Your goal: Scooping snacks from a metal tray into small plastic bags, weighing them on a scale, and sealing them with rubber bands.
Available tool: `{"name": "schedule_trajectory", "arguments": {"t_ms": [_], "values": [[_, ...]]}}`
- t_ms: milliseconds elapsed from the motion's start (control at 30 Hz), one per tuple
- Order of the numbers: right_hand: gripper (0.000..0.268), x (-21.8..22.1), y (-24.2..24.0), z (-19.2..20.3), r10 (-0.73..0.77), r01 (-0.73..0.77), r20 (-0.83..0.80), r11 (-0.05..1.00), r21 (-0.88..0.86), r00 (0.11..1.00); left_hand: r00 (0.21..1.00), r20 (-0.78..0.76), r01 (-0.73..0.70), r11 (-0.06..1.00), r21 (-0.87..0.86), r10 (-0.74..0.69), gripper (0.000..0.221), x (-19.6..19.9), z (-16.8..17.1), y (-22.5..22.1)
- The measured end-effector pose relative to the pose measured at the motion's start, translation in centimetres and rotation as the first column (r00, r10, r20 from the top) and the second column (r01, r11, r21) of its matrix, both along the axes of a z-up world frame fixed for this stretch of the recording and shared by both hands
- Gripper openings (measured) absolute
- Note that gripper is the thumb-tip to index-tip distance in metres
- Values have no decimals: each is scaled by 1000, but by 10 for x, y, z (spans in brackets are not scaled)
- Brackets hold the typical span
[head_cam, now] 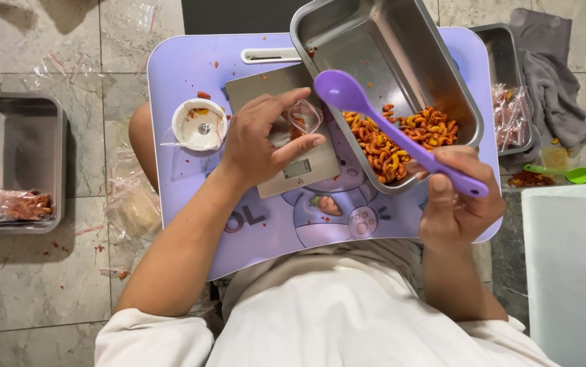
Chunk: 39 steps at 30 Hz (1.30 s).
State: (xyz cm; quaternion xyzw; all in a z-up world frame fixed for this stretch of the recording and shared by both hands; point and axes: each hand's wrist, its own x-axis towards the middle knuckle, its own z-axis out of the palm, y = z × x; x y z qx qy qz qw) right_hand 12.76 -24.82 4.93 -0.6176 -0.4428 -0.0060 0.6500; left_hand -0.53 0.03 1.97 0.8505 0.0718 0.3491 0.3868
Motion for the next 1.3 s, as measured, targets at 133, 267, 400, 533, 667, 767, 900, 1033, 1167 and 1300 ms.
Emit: {"name": "schedule_trajectory", "arguments": {"t_ms": [133, 267, 400, 533, 667, 767, 900, 1033, 1167, 1300], "values": [[20, 5, 8, 9, -160, 170, 66, 967, -190, 985, 1000, 4, -19, 1000, -4, 19, 57, -2, 1, 1], [18, 12, 17, 2, -168, 200, 235, 973, -118, 957, 1000, 15, 5, 992, -125, -4, 57, 2, -18, 4], [20, 5, 14, 1, -168, 170, 32, 980, -107, 985, 1000, -15, -3, 992, -124, 1, 56, 4, -22, 1], [23, 12, 10, 2, -213, 205, -103, 975, -80, 972, 1000, -22, 2, 995, -101, -4, 58, 5, -21, 0], [27, 18, 12, -6, -246, 250, -177, 968, 3, 953, 1000, -13, 2, 996, -94, -3, 57, 6, -19, 2], [30, 12, 13, -5, -269, 305, -282, 948, 90, 921, 1000, -19, -25, 994, -111, 23, 56, 6, -19, 3], [31, -9, 19, 2, -205, 225, -147, 965, 135, 968, 999, -11, -40, 997, -62, 40, 58, 7, -21, 2], [27, -14, 24, 3, -109, 96, 105, 988, 122, 988, 999, 18, -43, 997, -71, 44, 58, 5, -15, 4], [30, 2, 22, -5, -152, 139, 99, 982, 128, 983, 998, 45, -45, 995, -87, 49, 56, 0, -14, 9], [23, 8, 23, -4, -190, 189, 192, 982, 24, 963, 993, 83, -78, 996, -33, 80, 61, 0, -17, 12]]}}
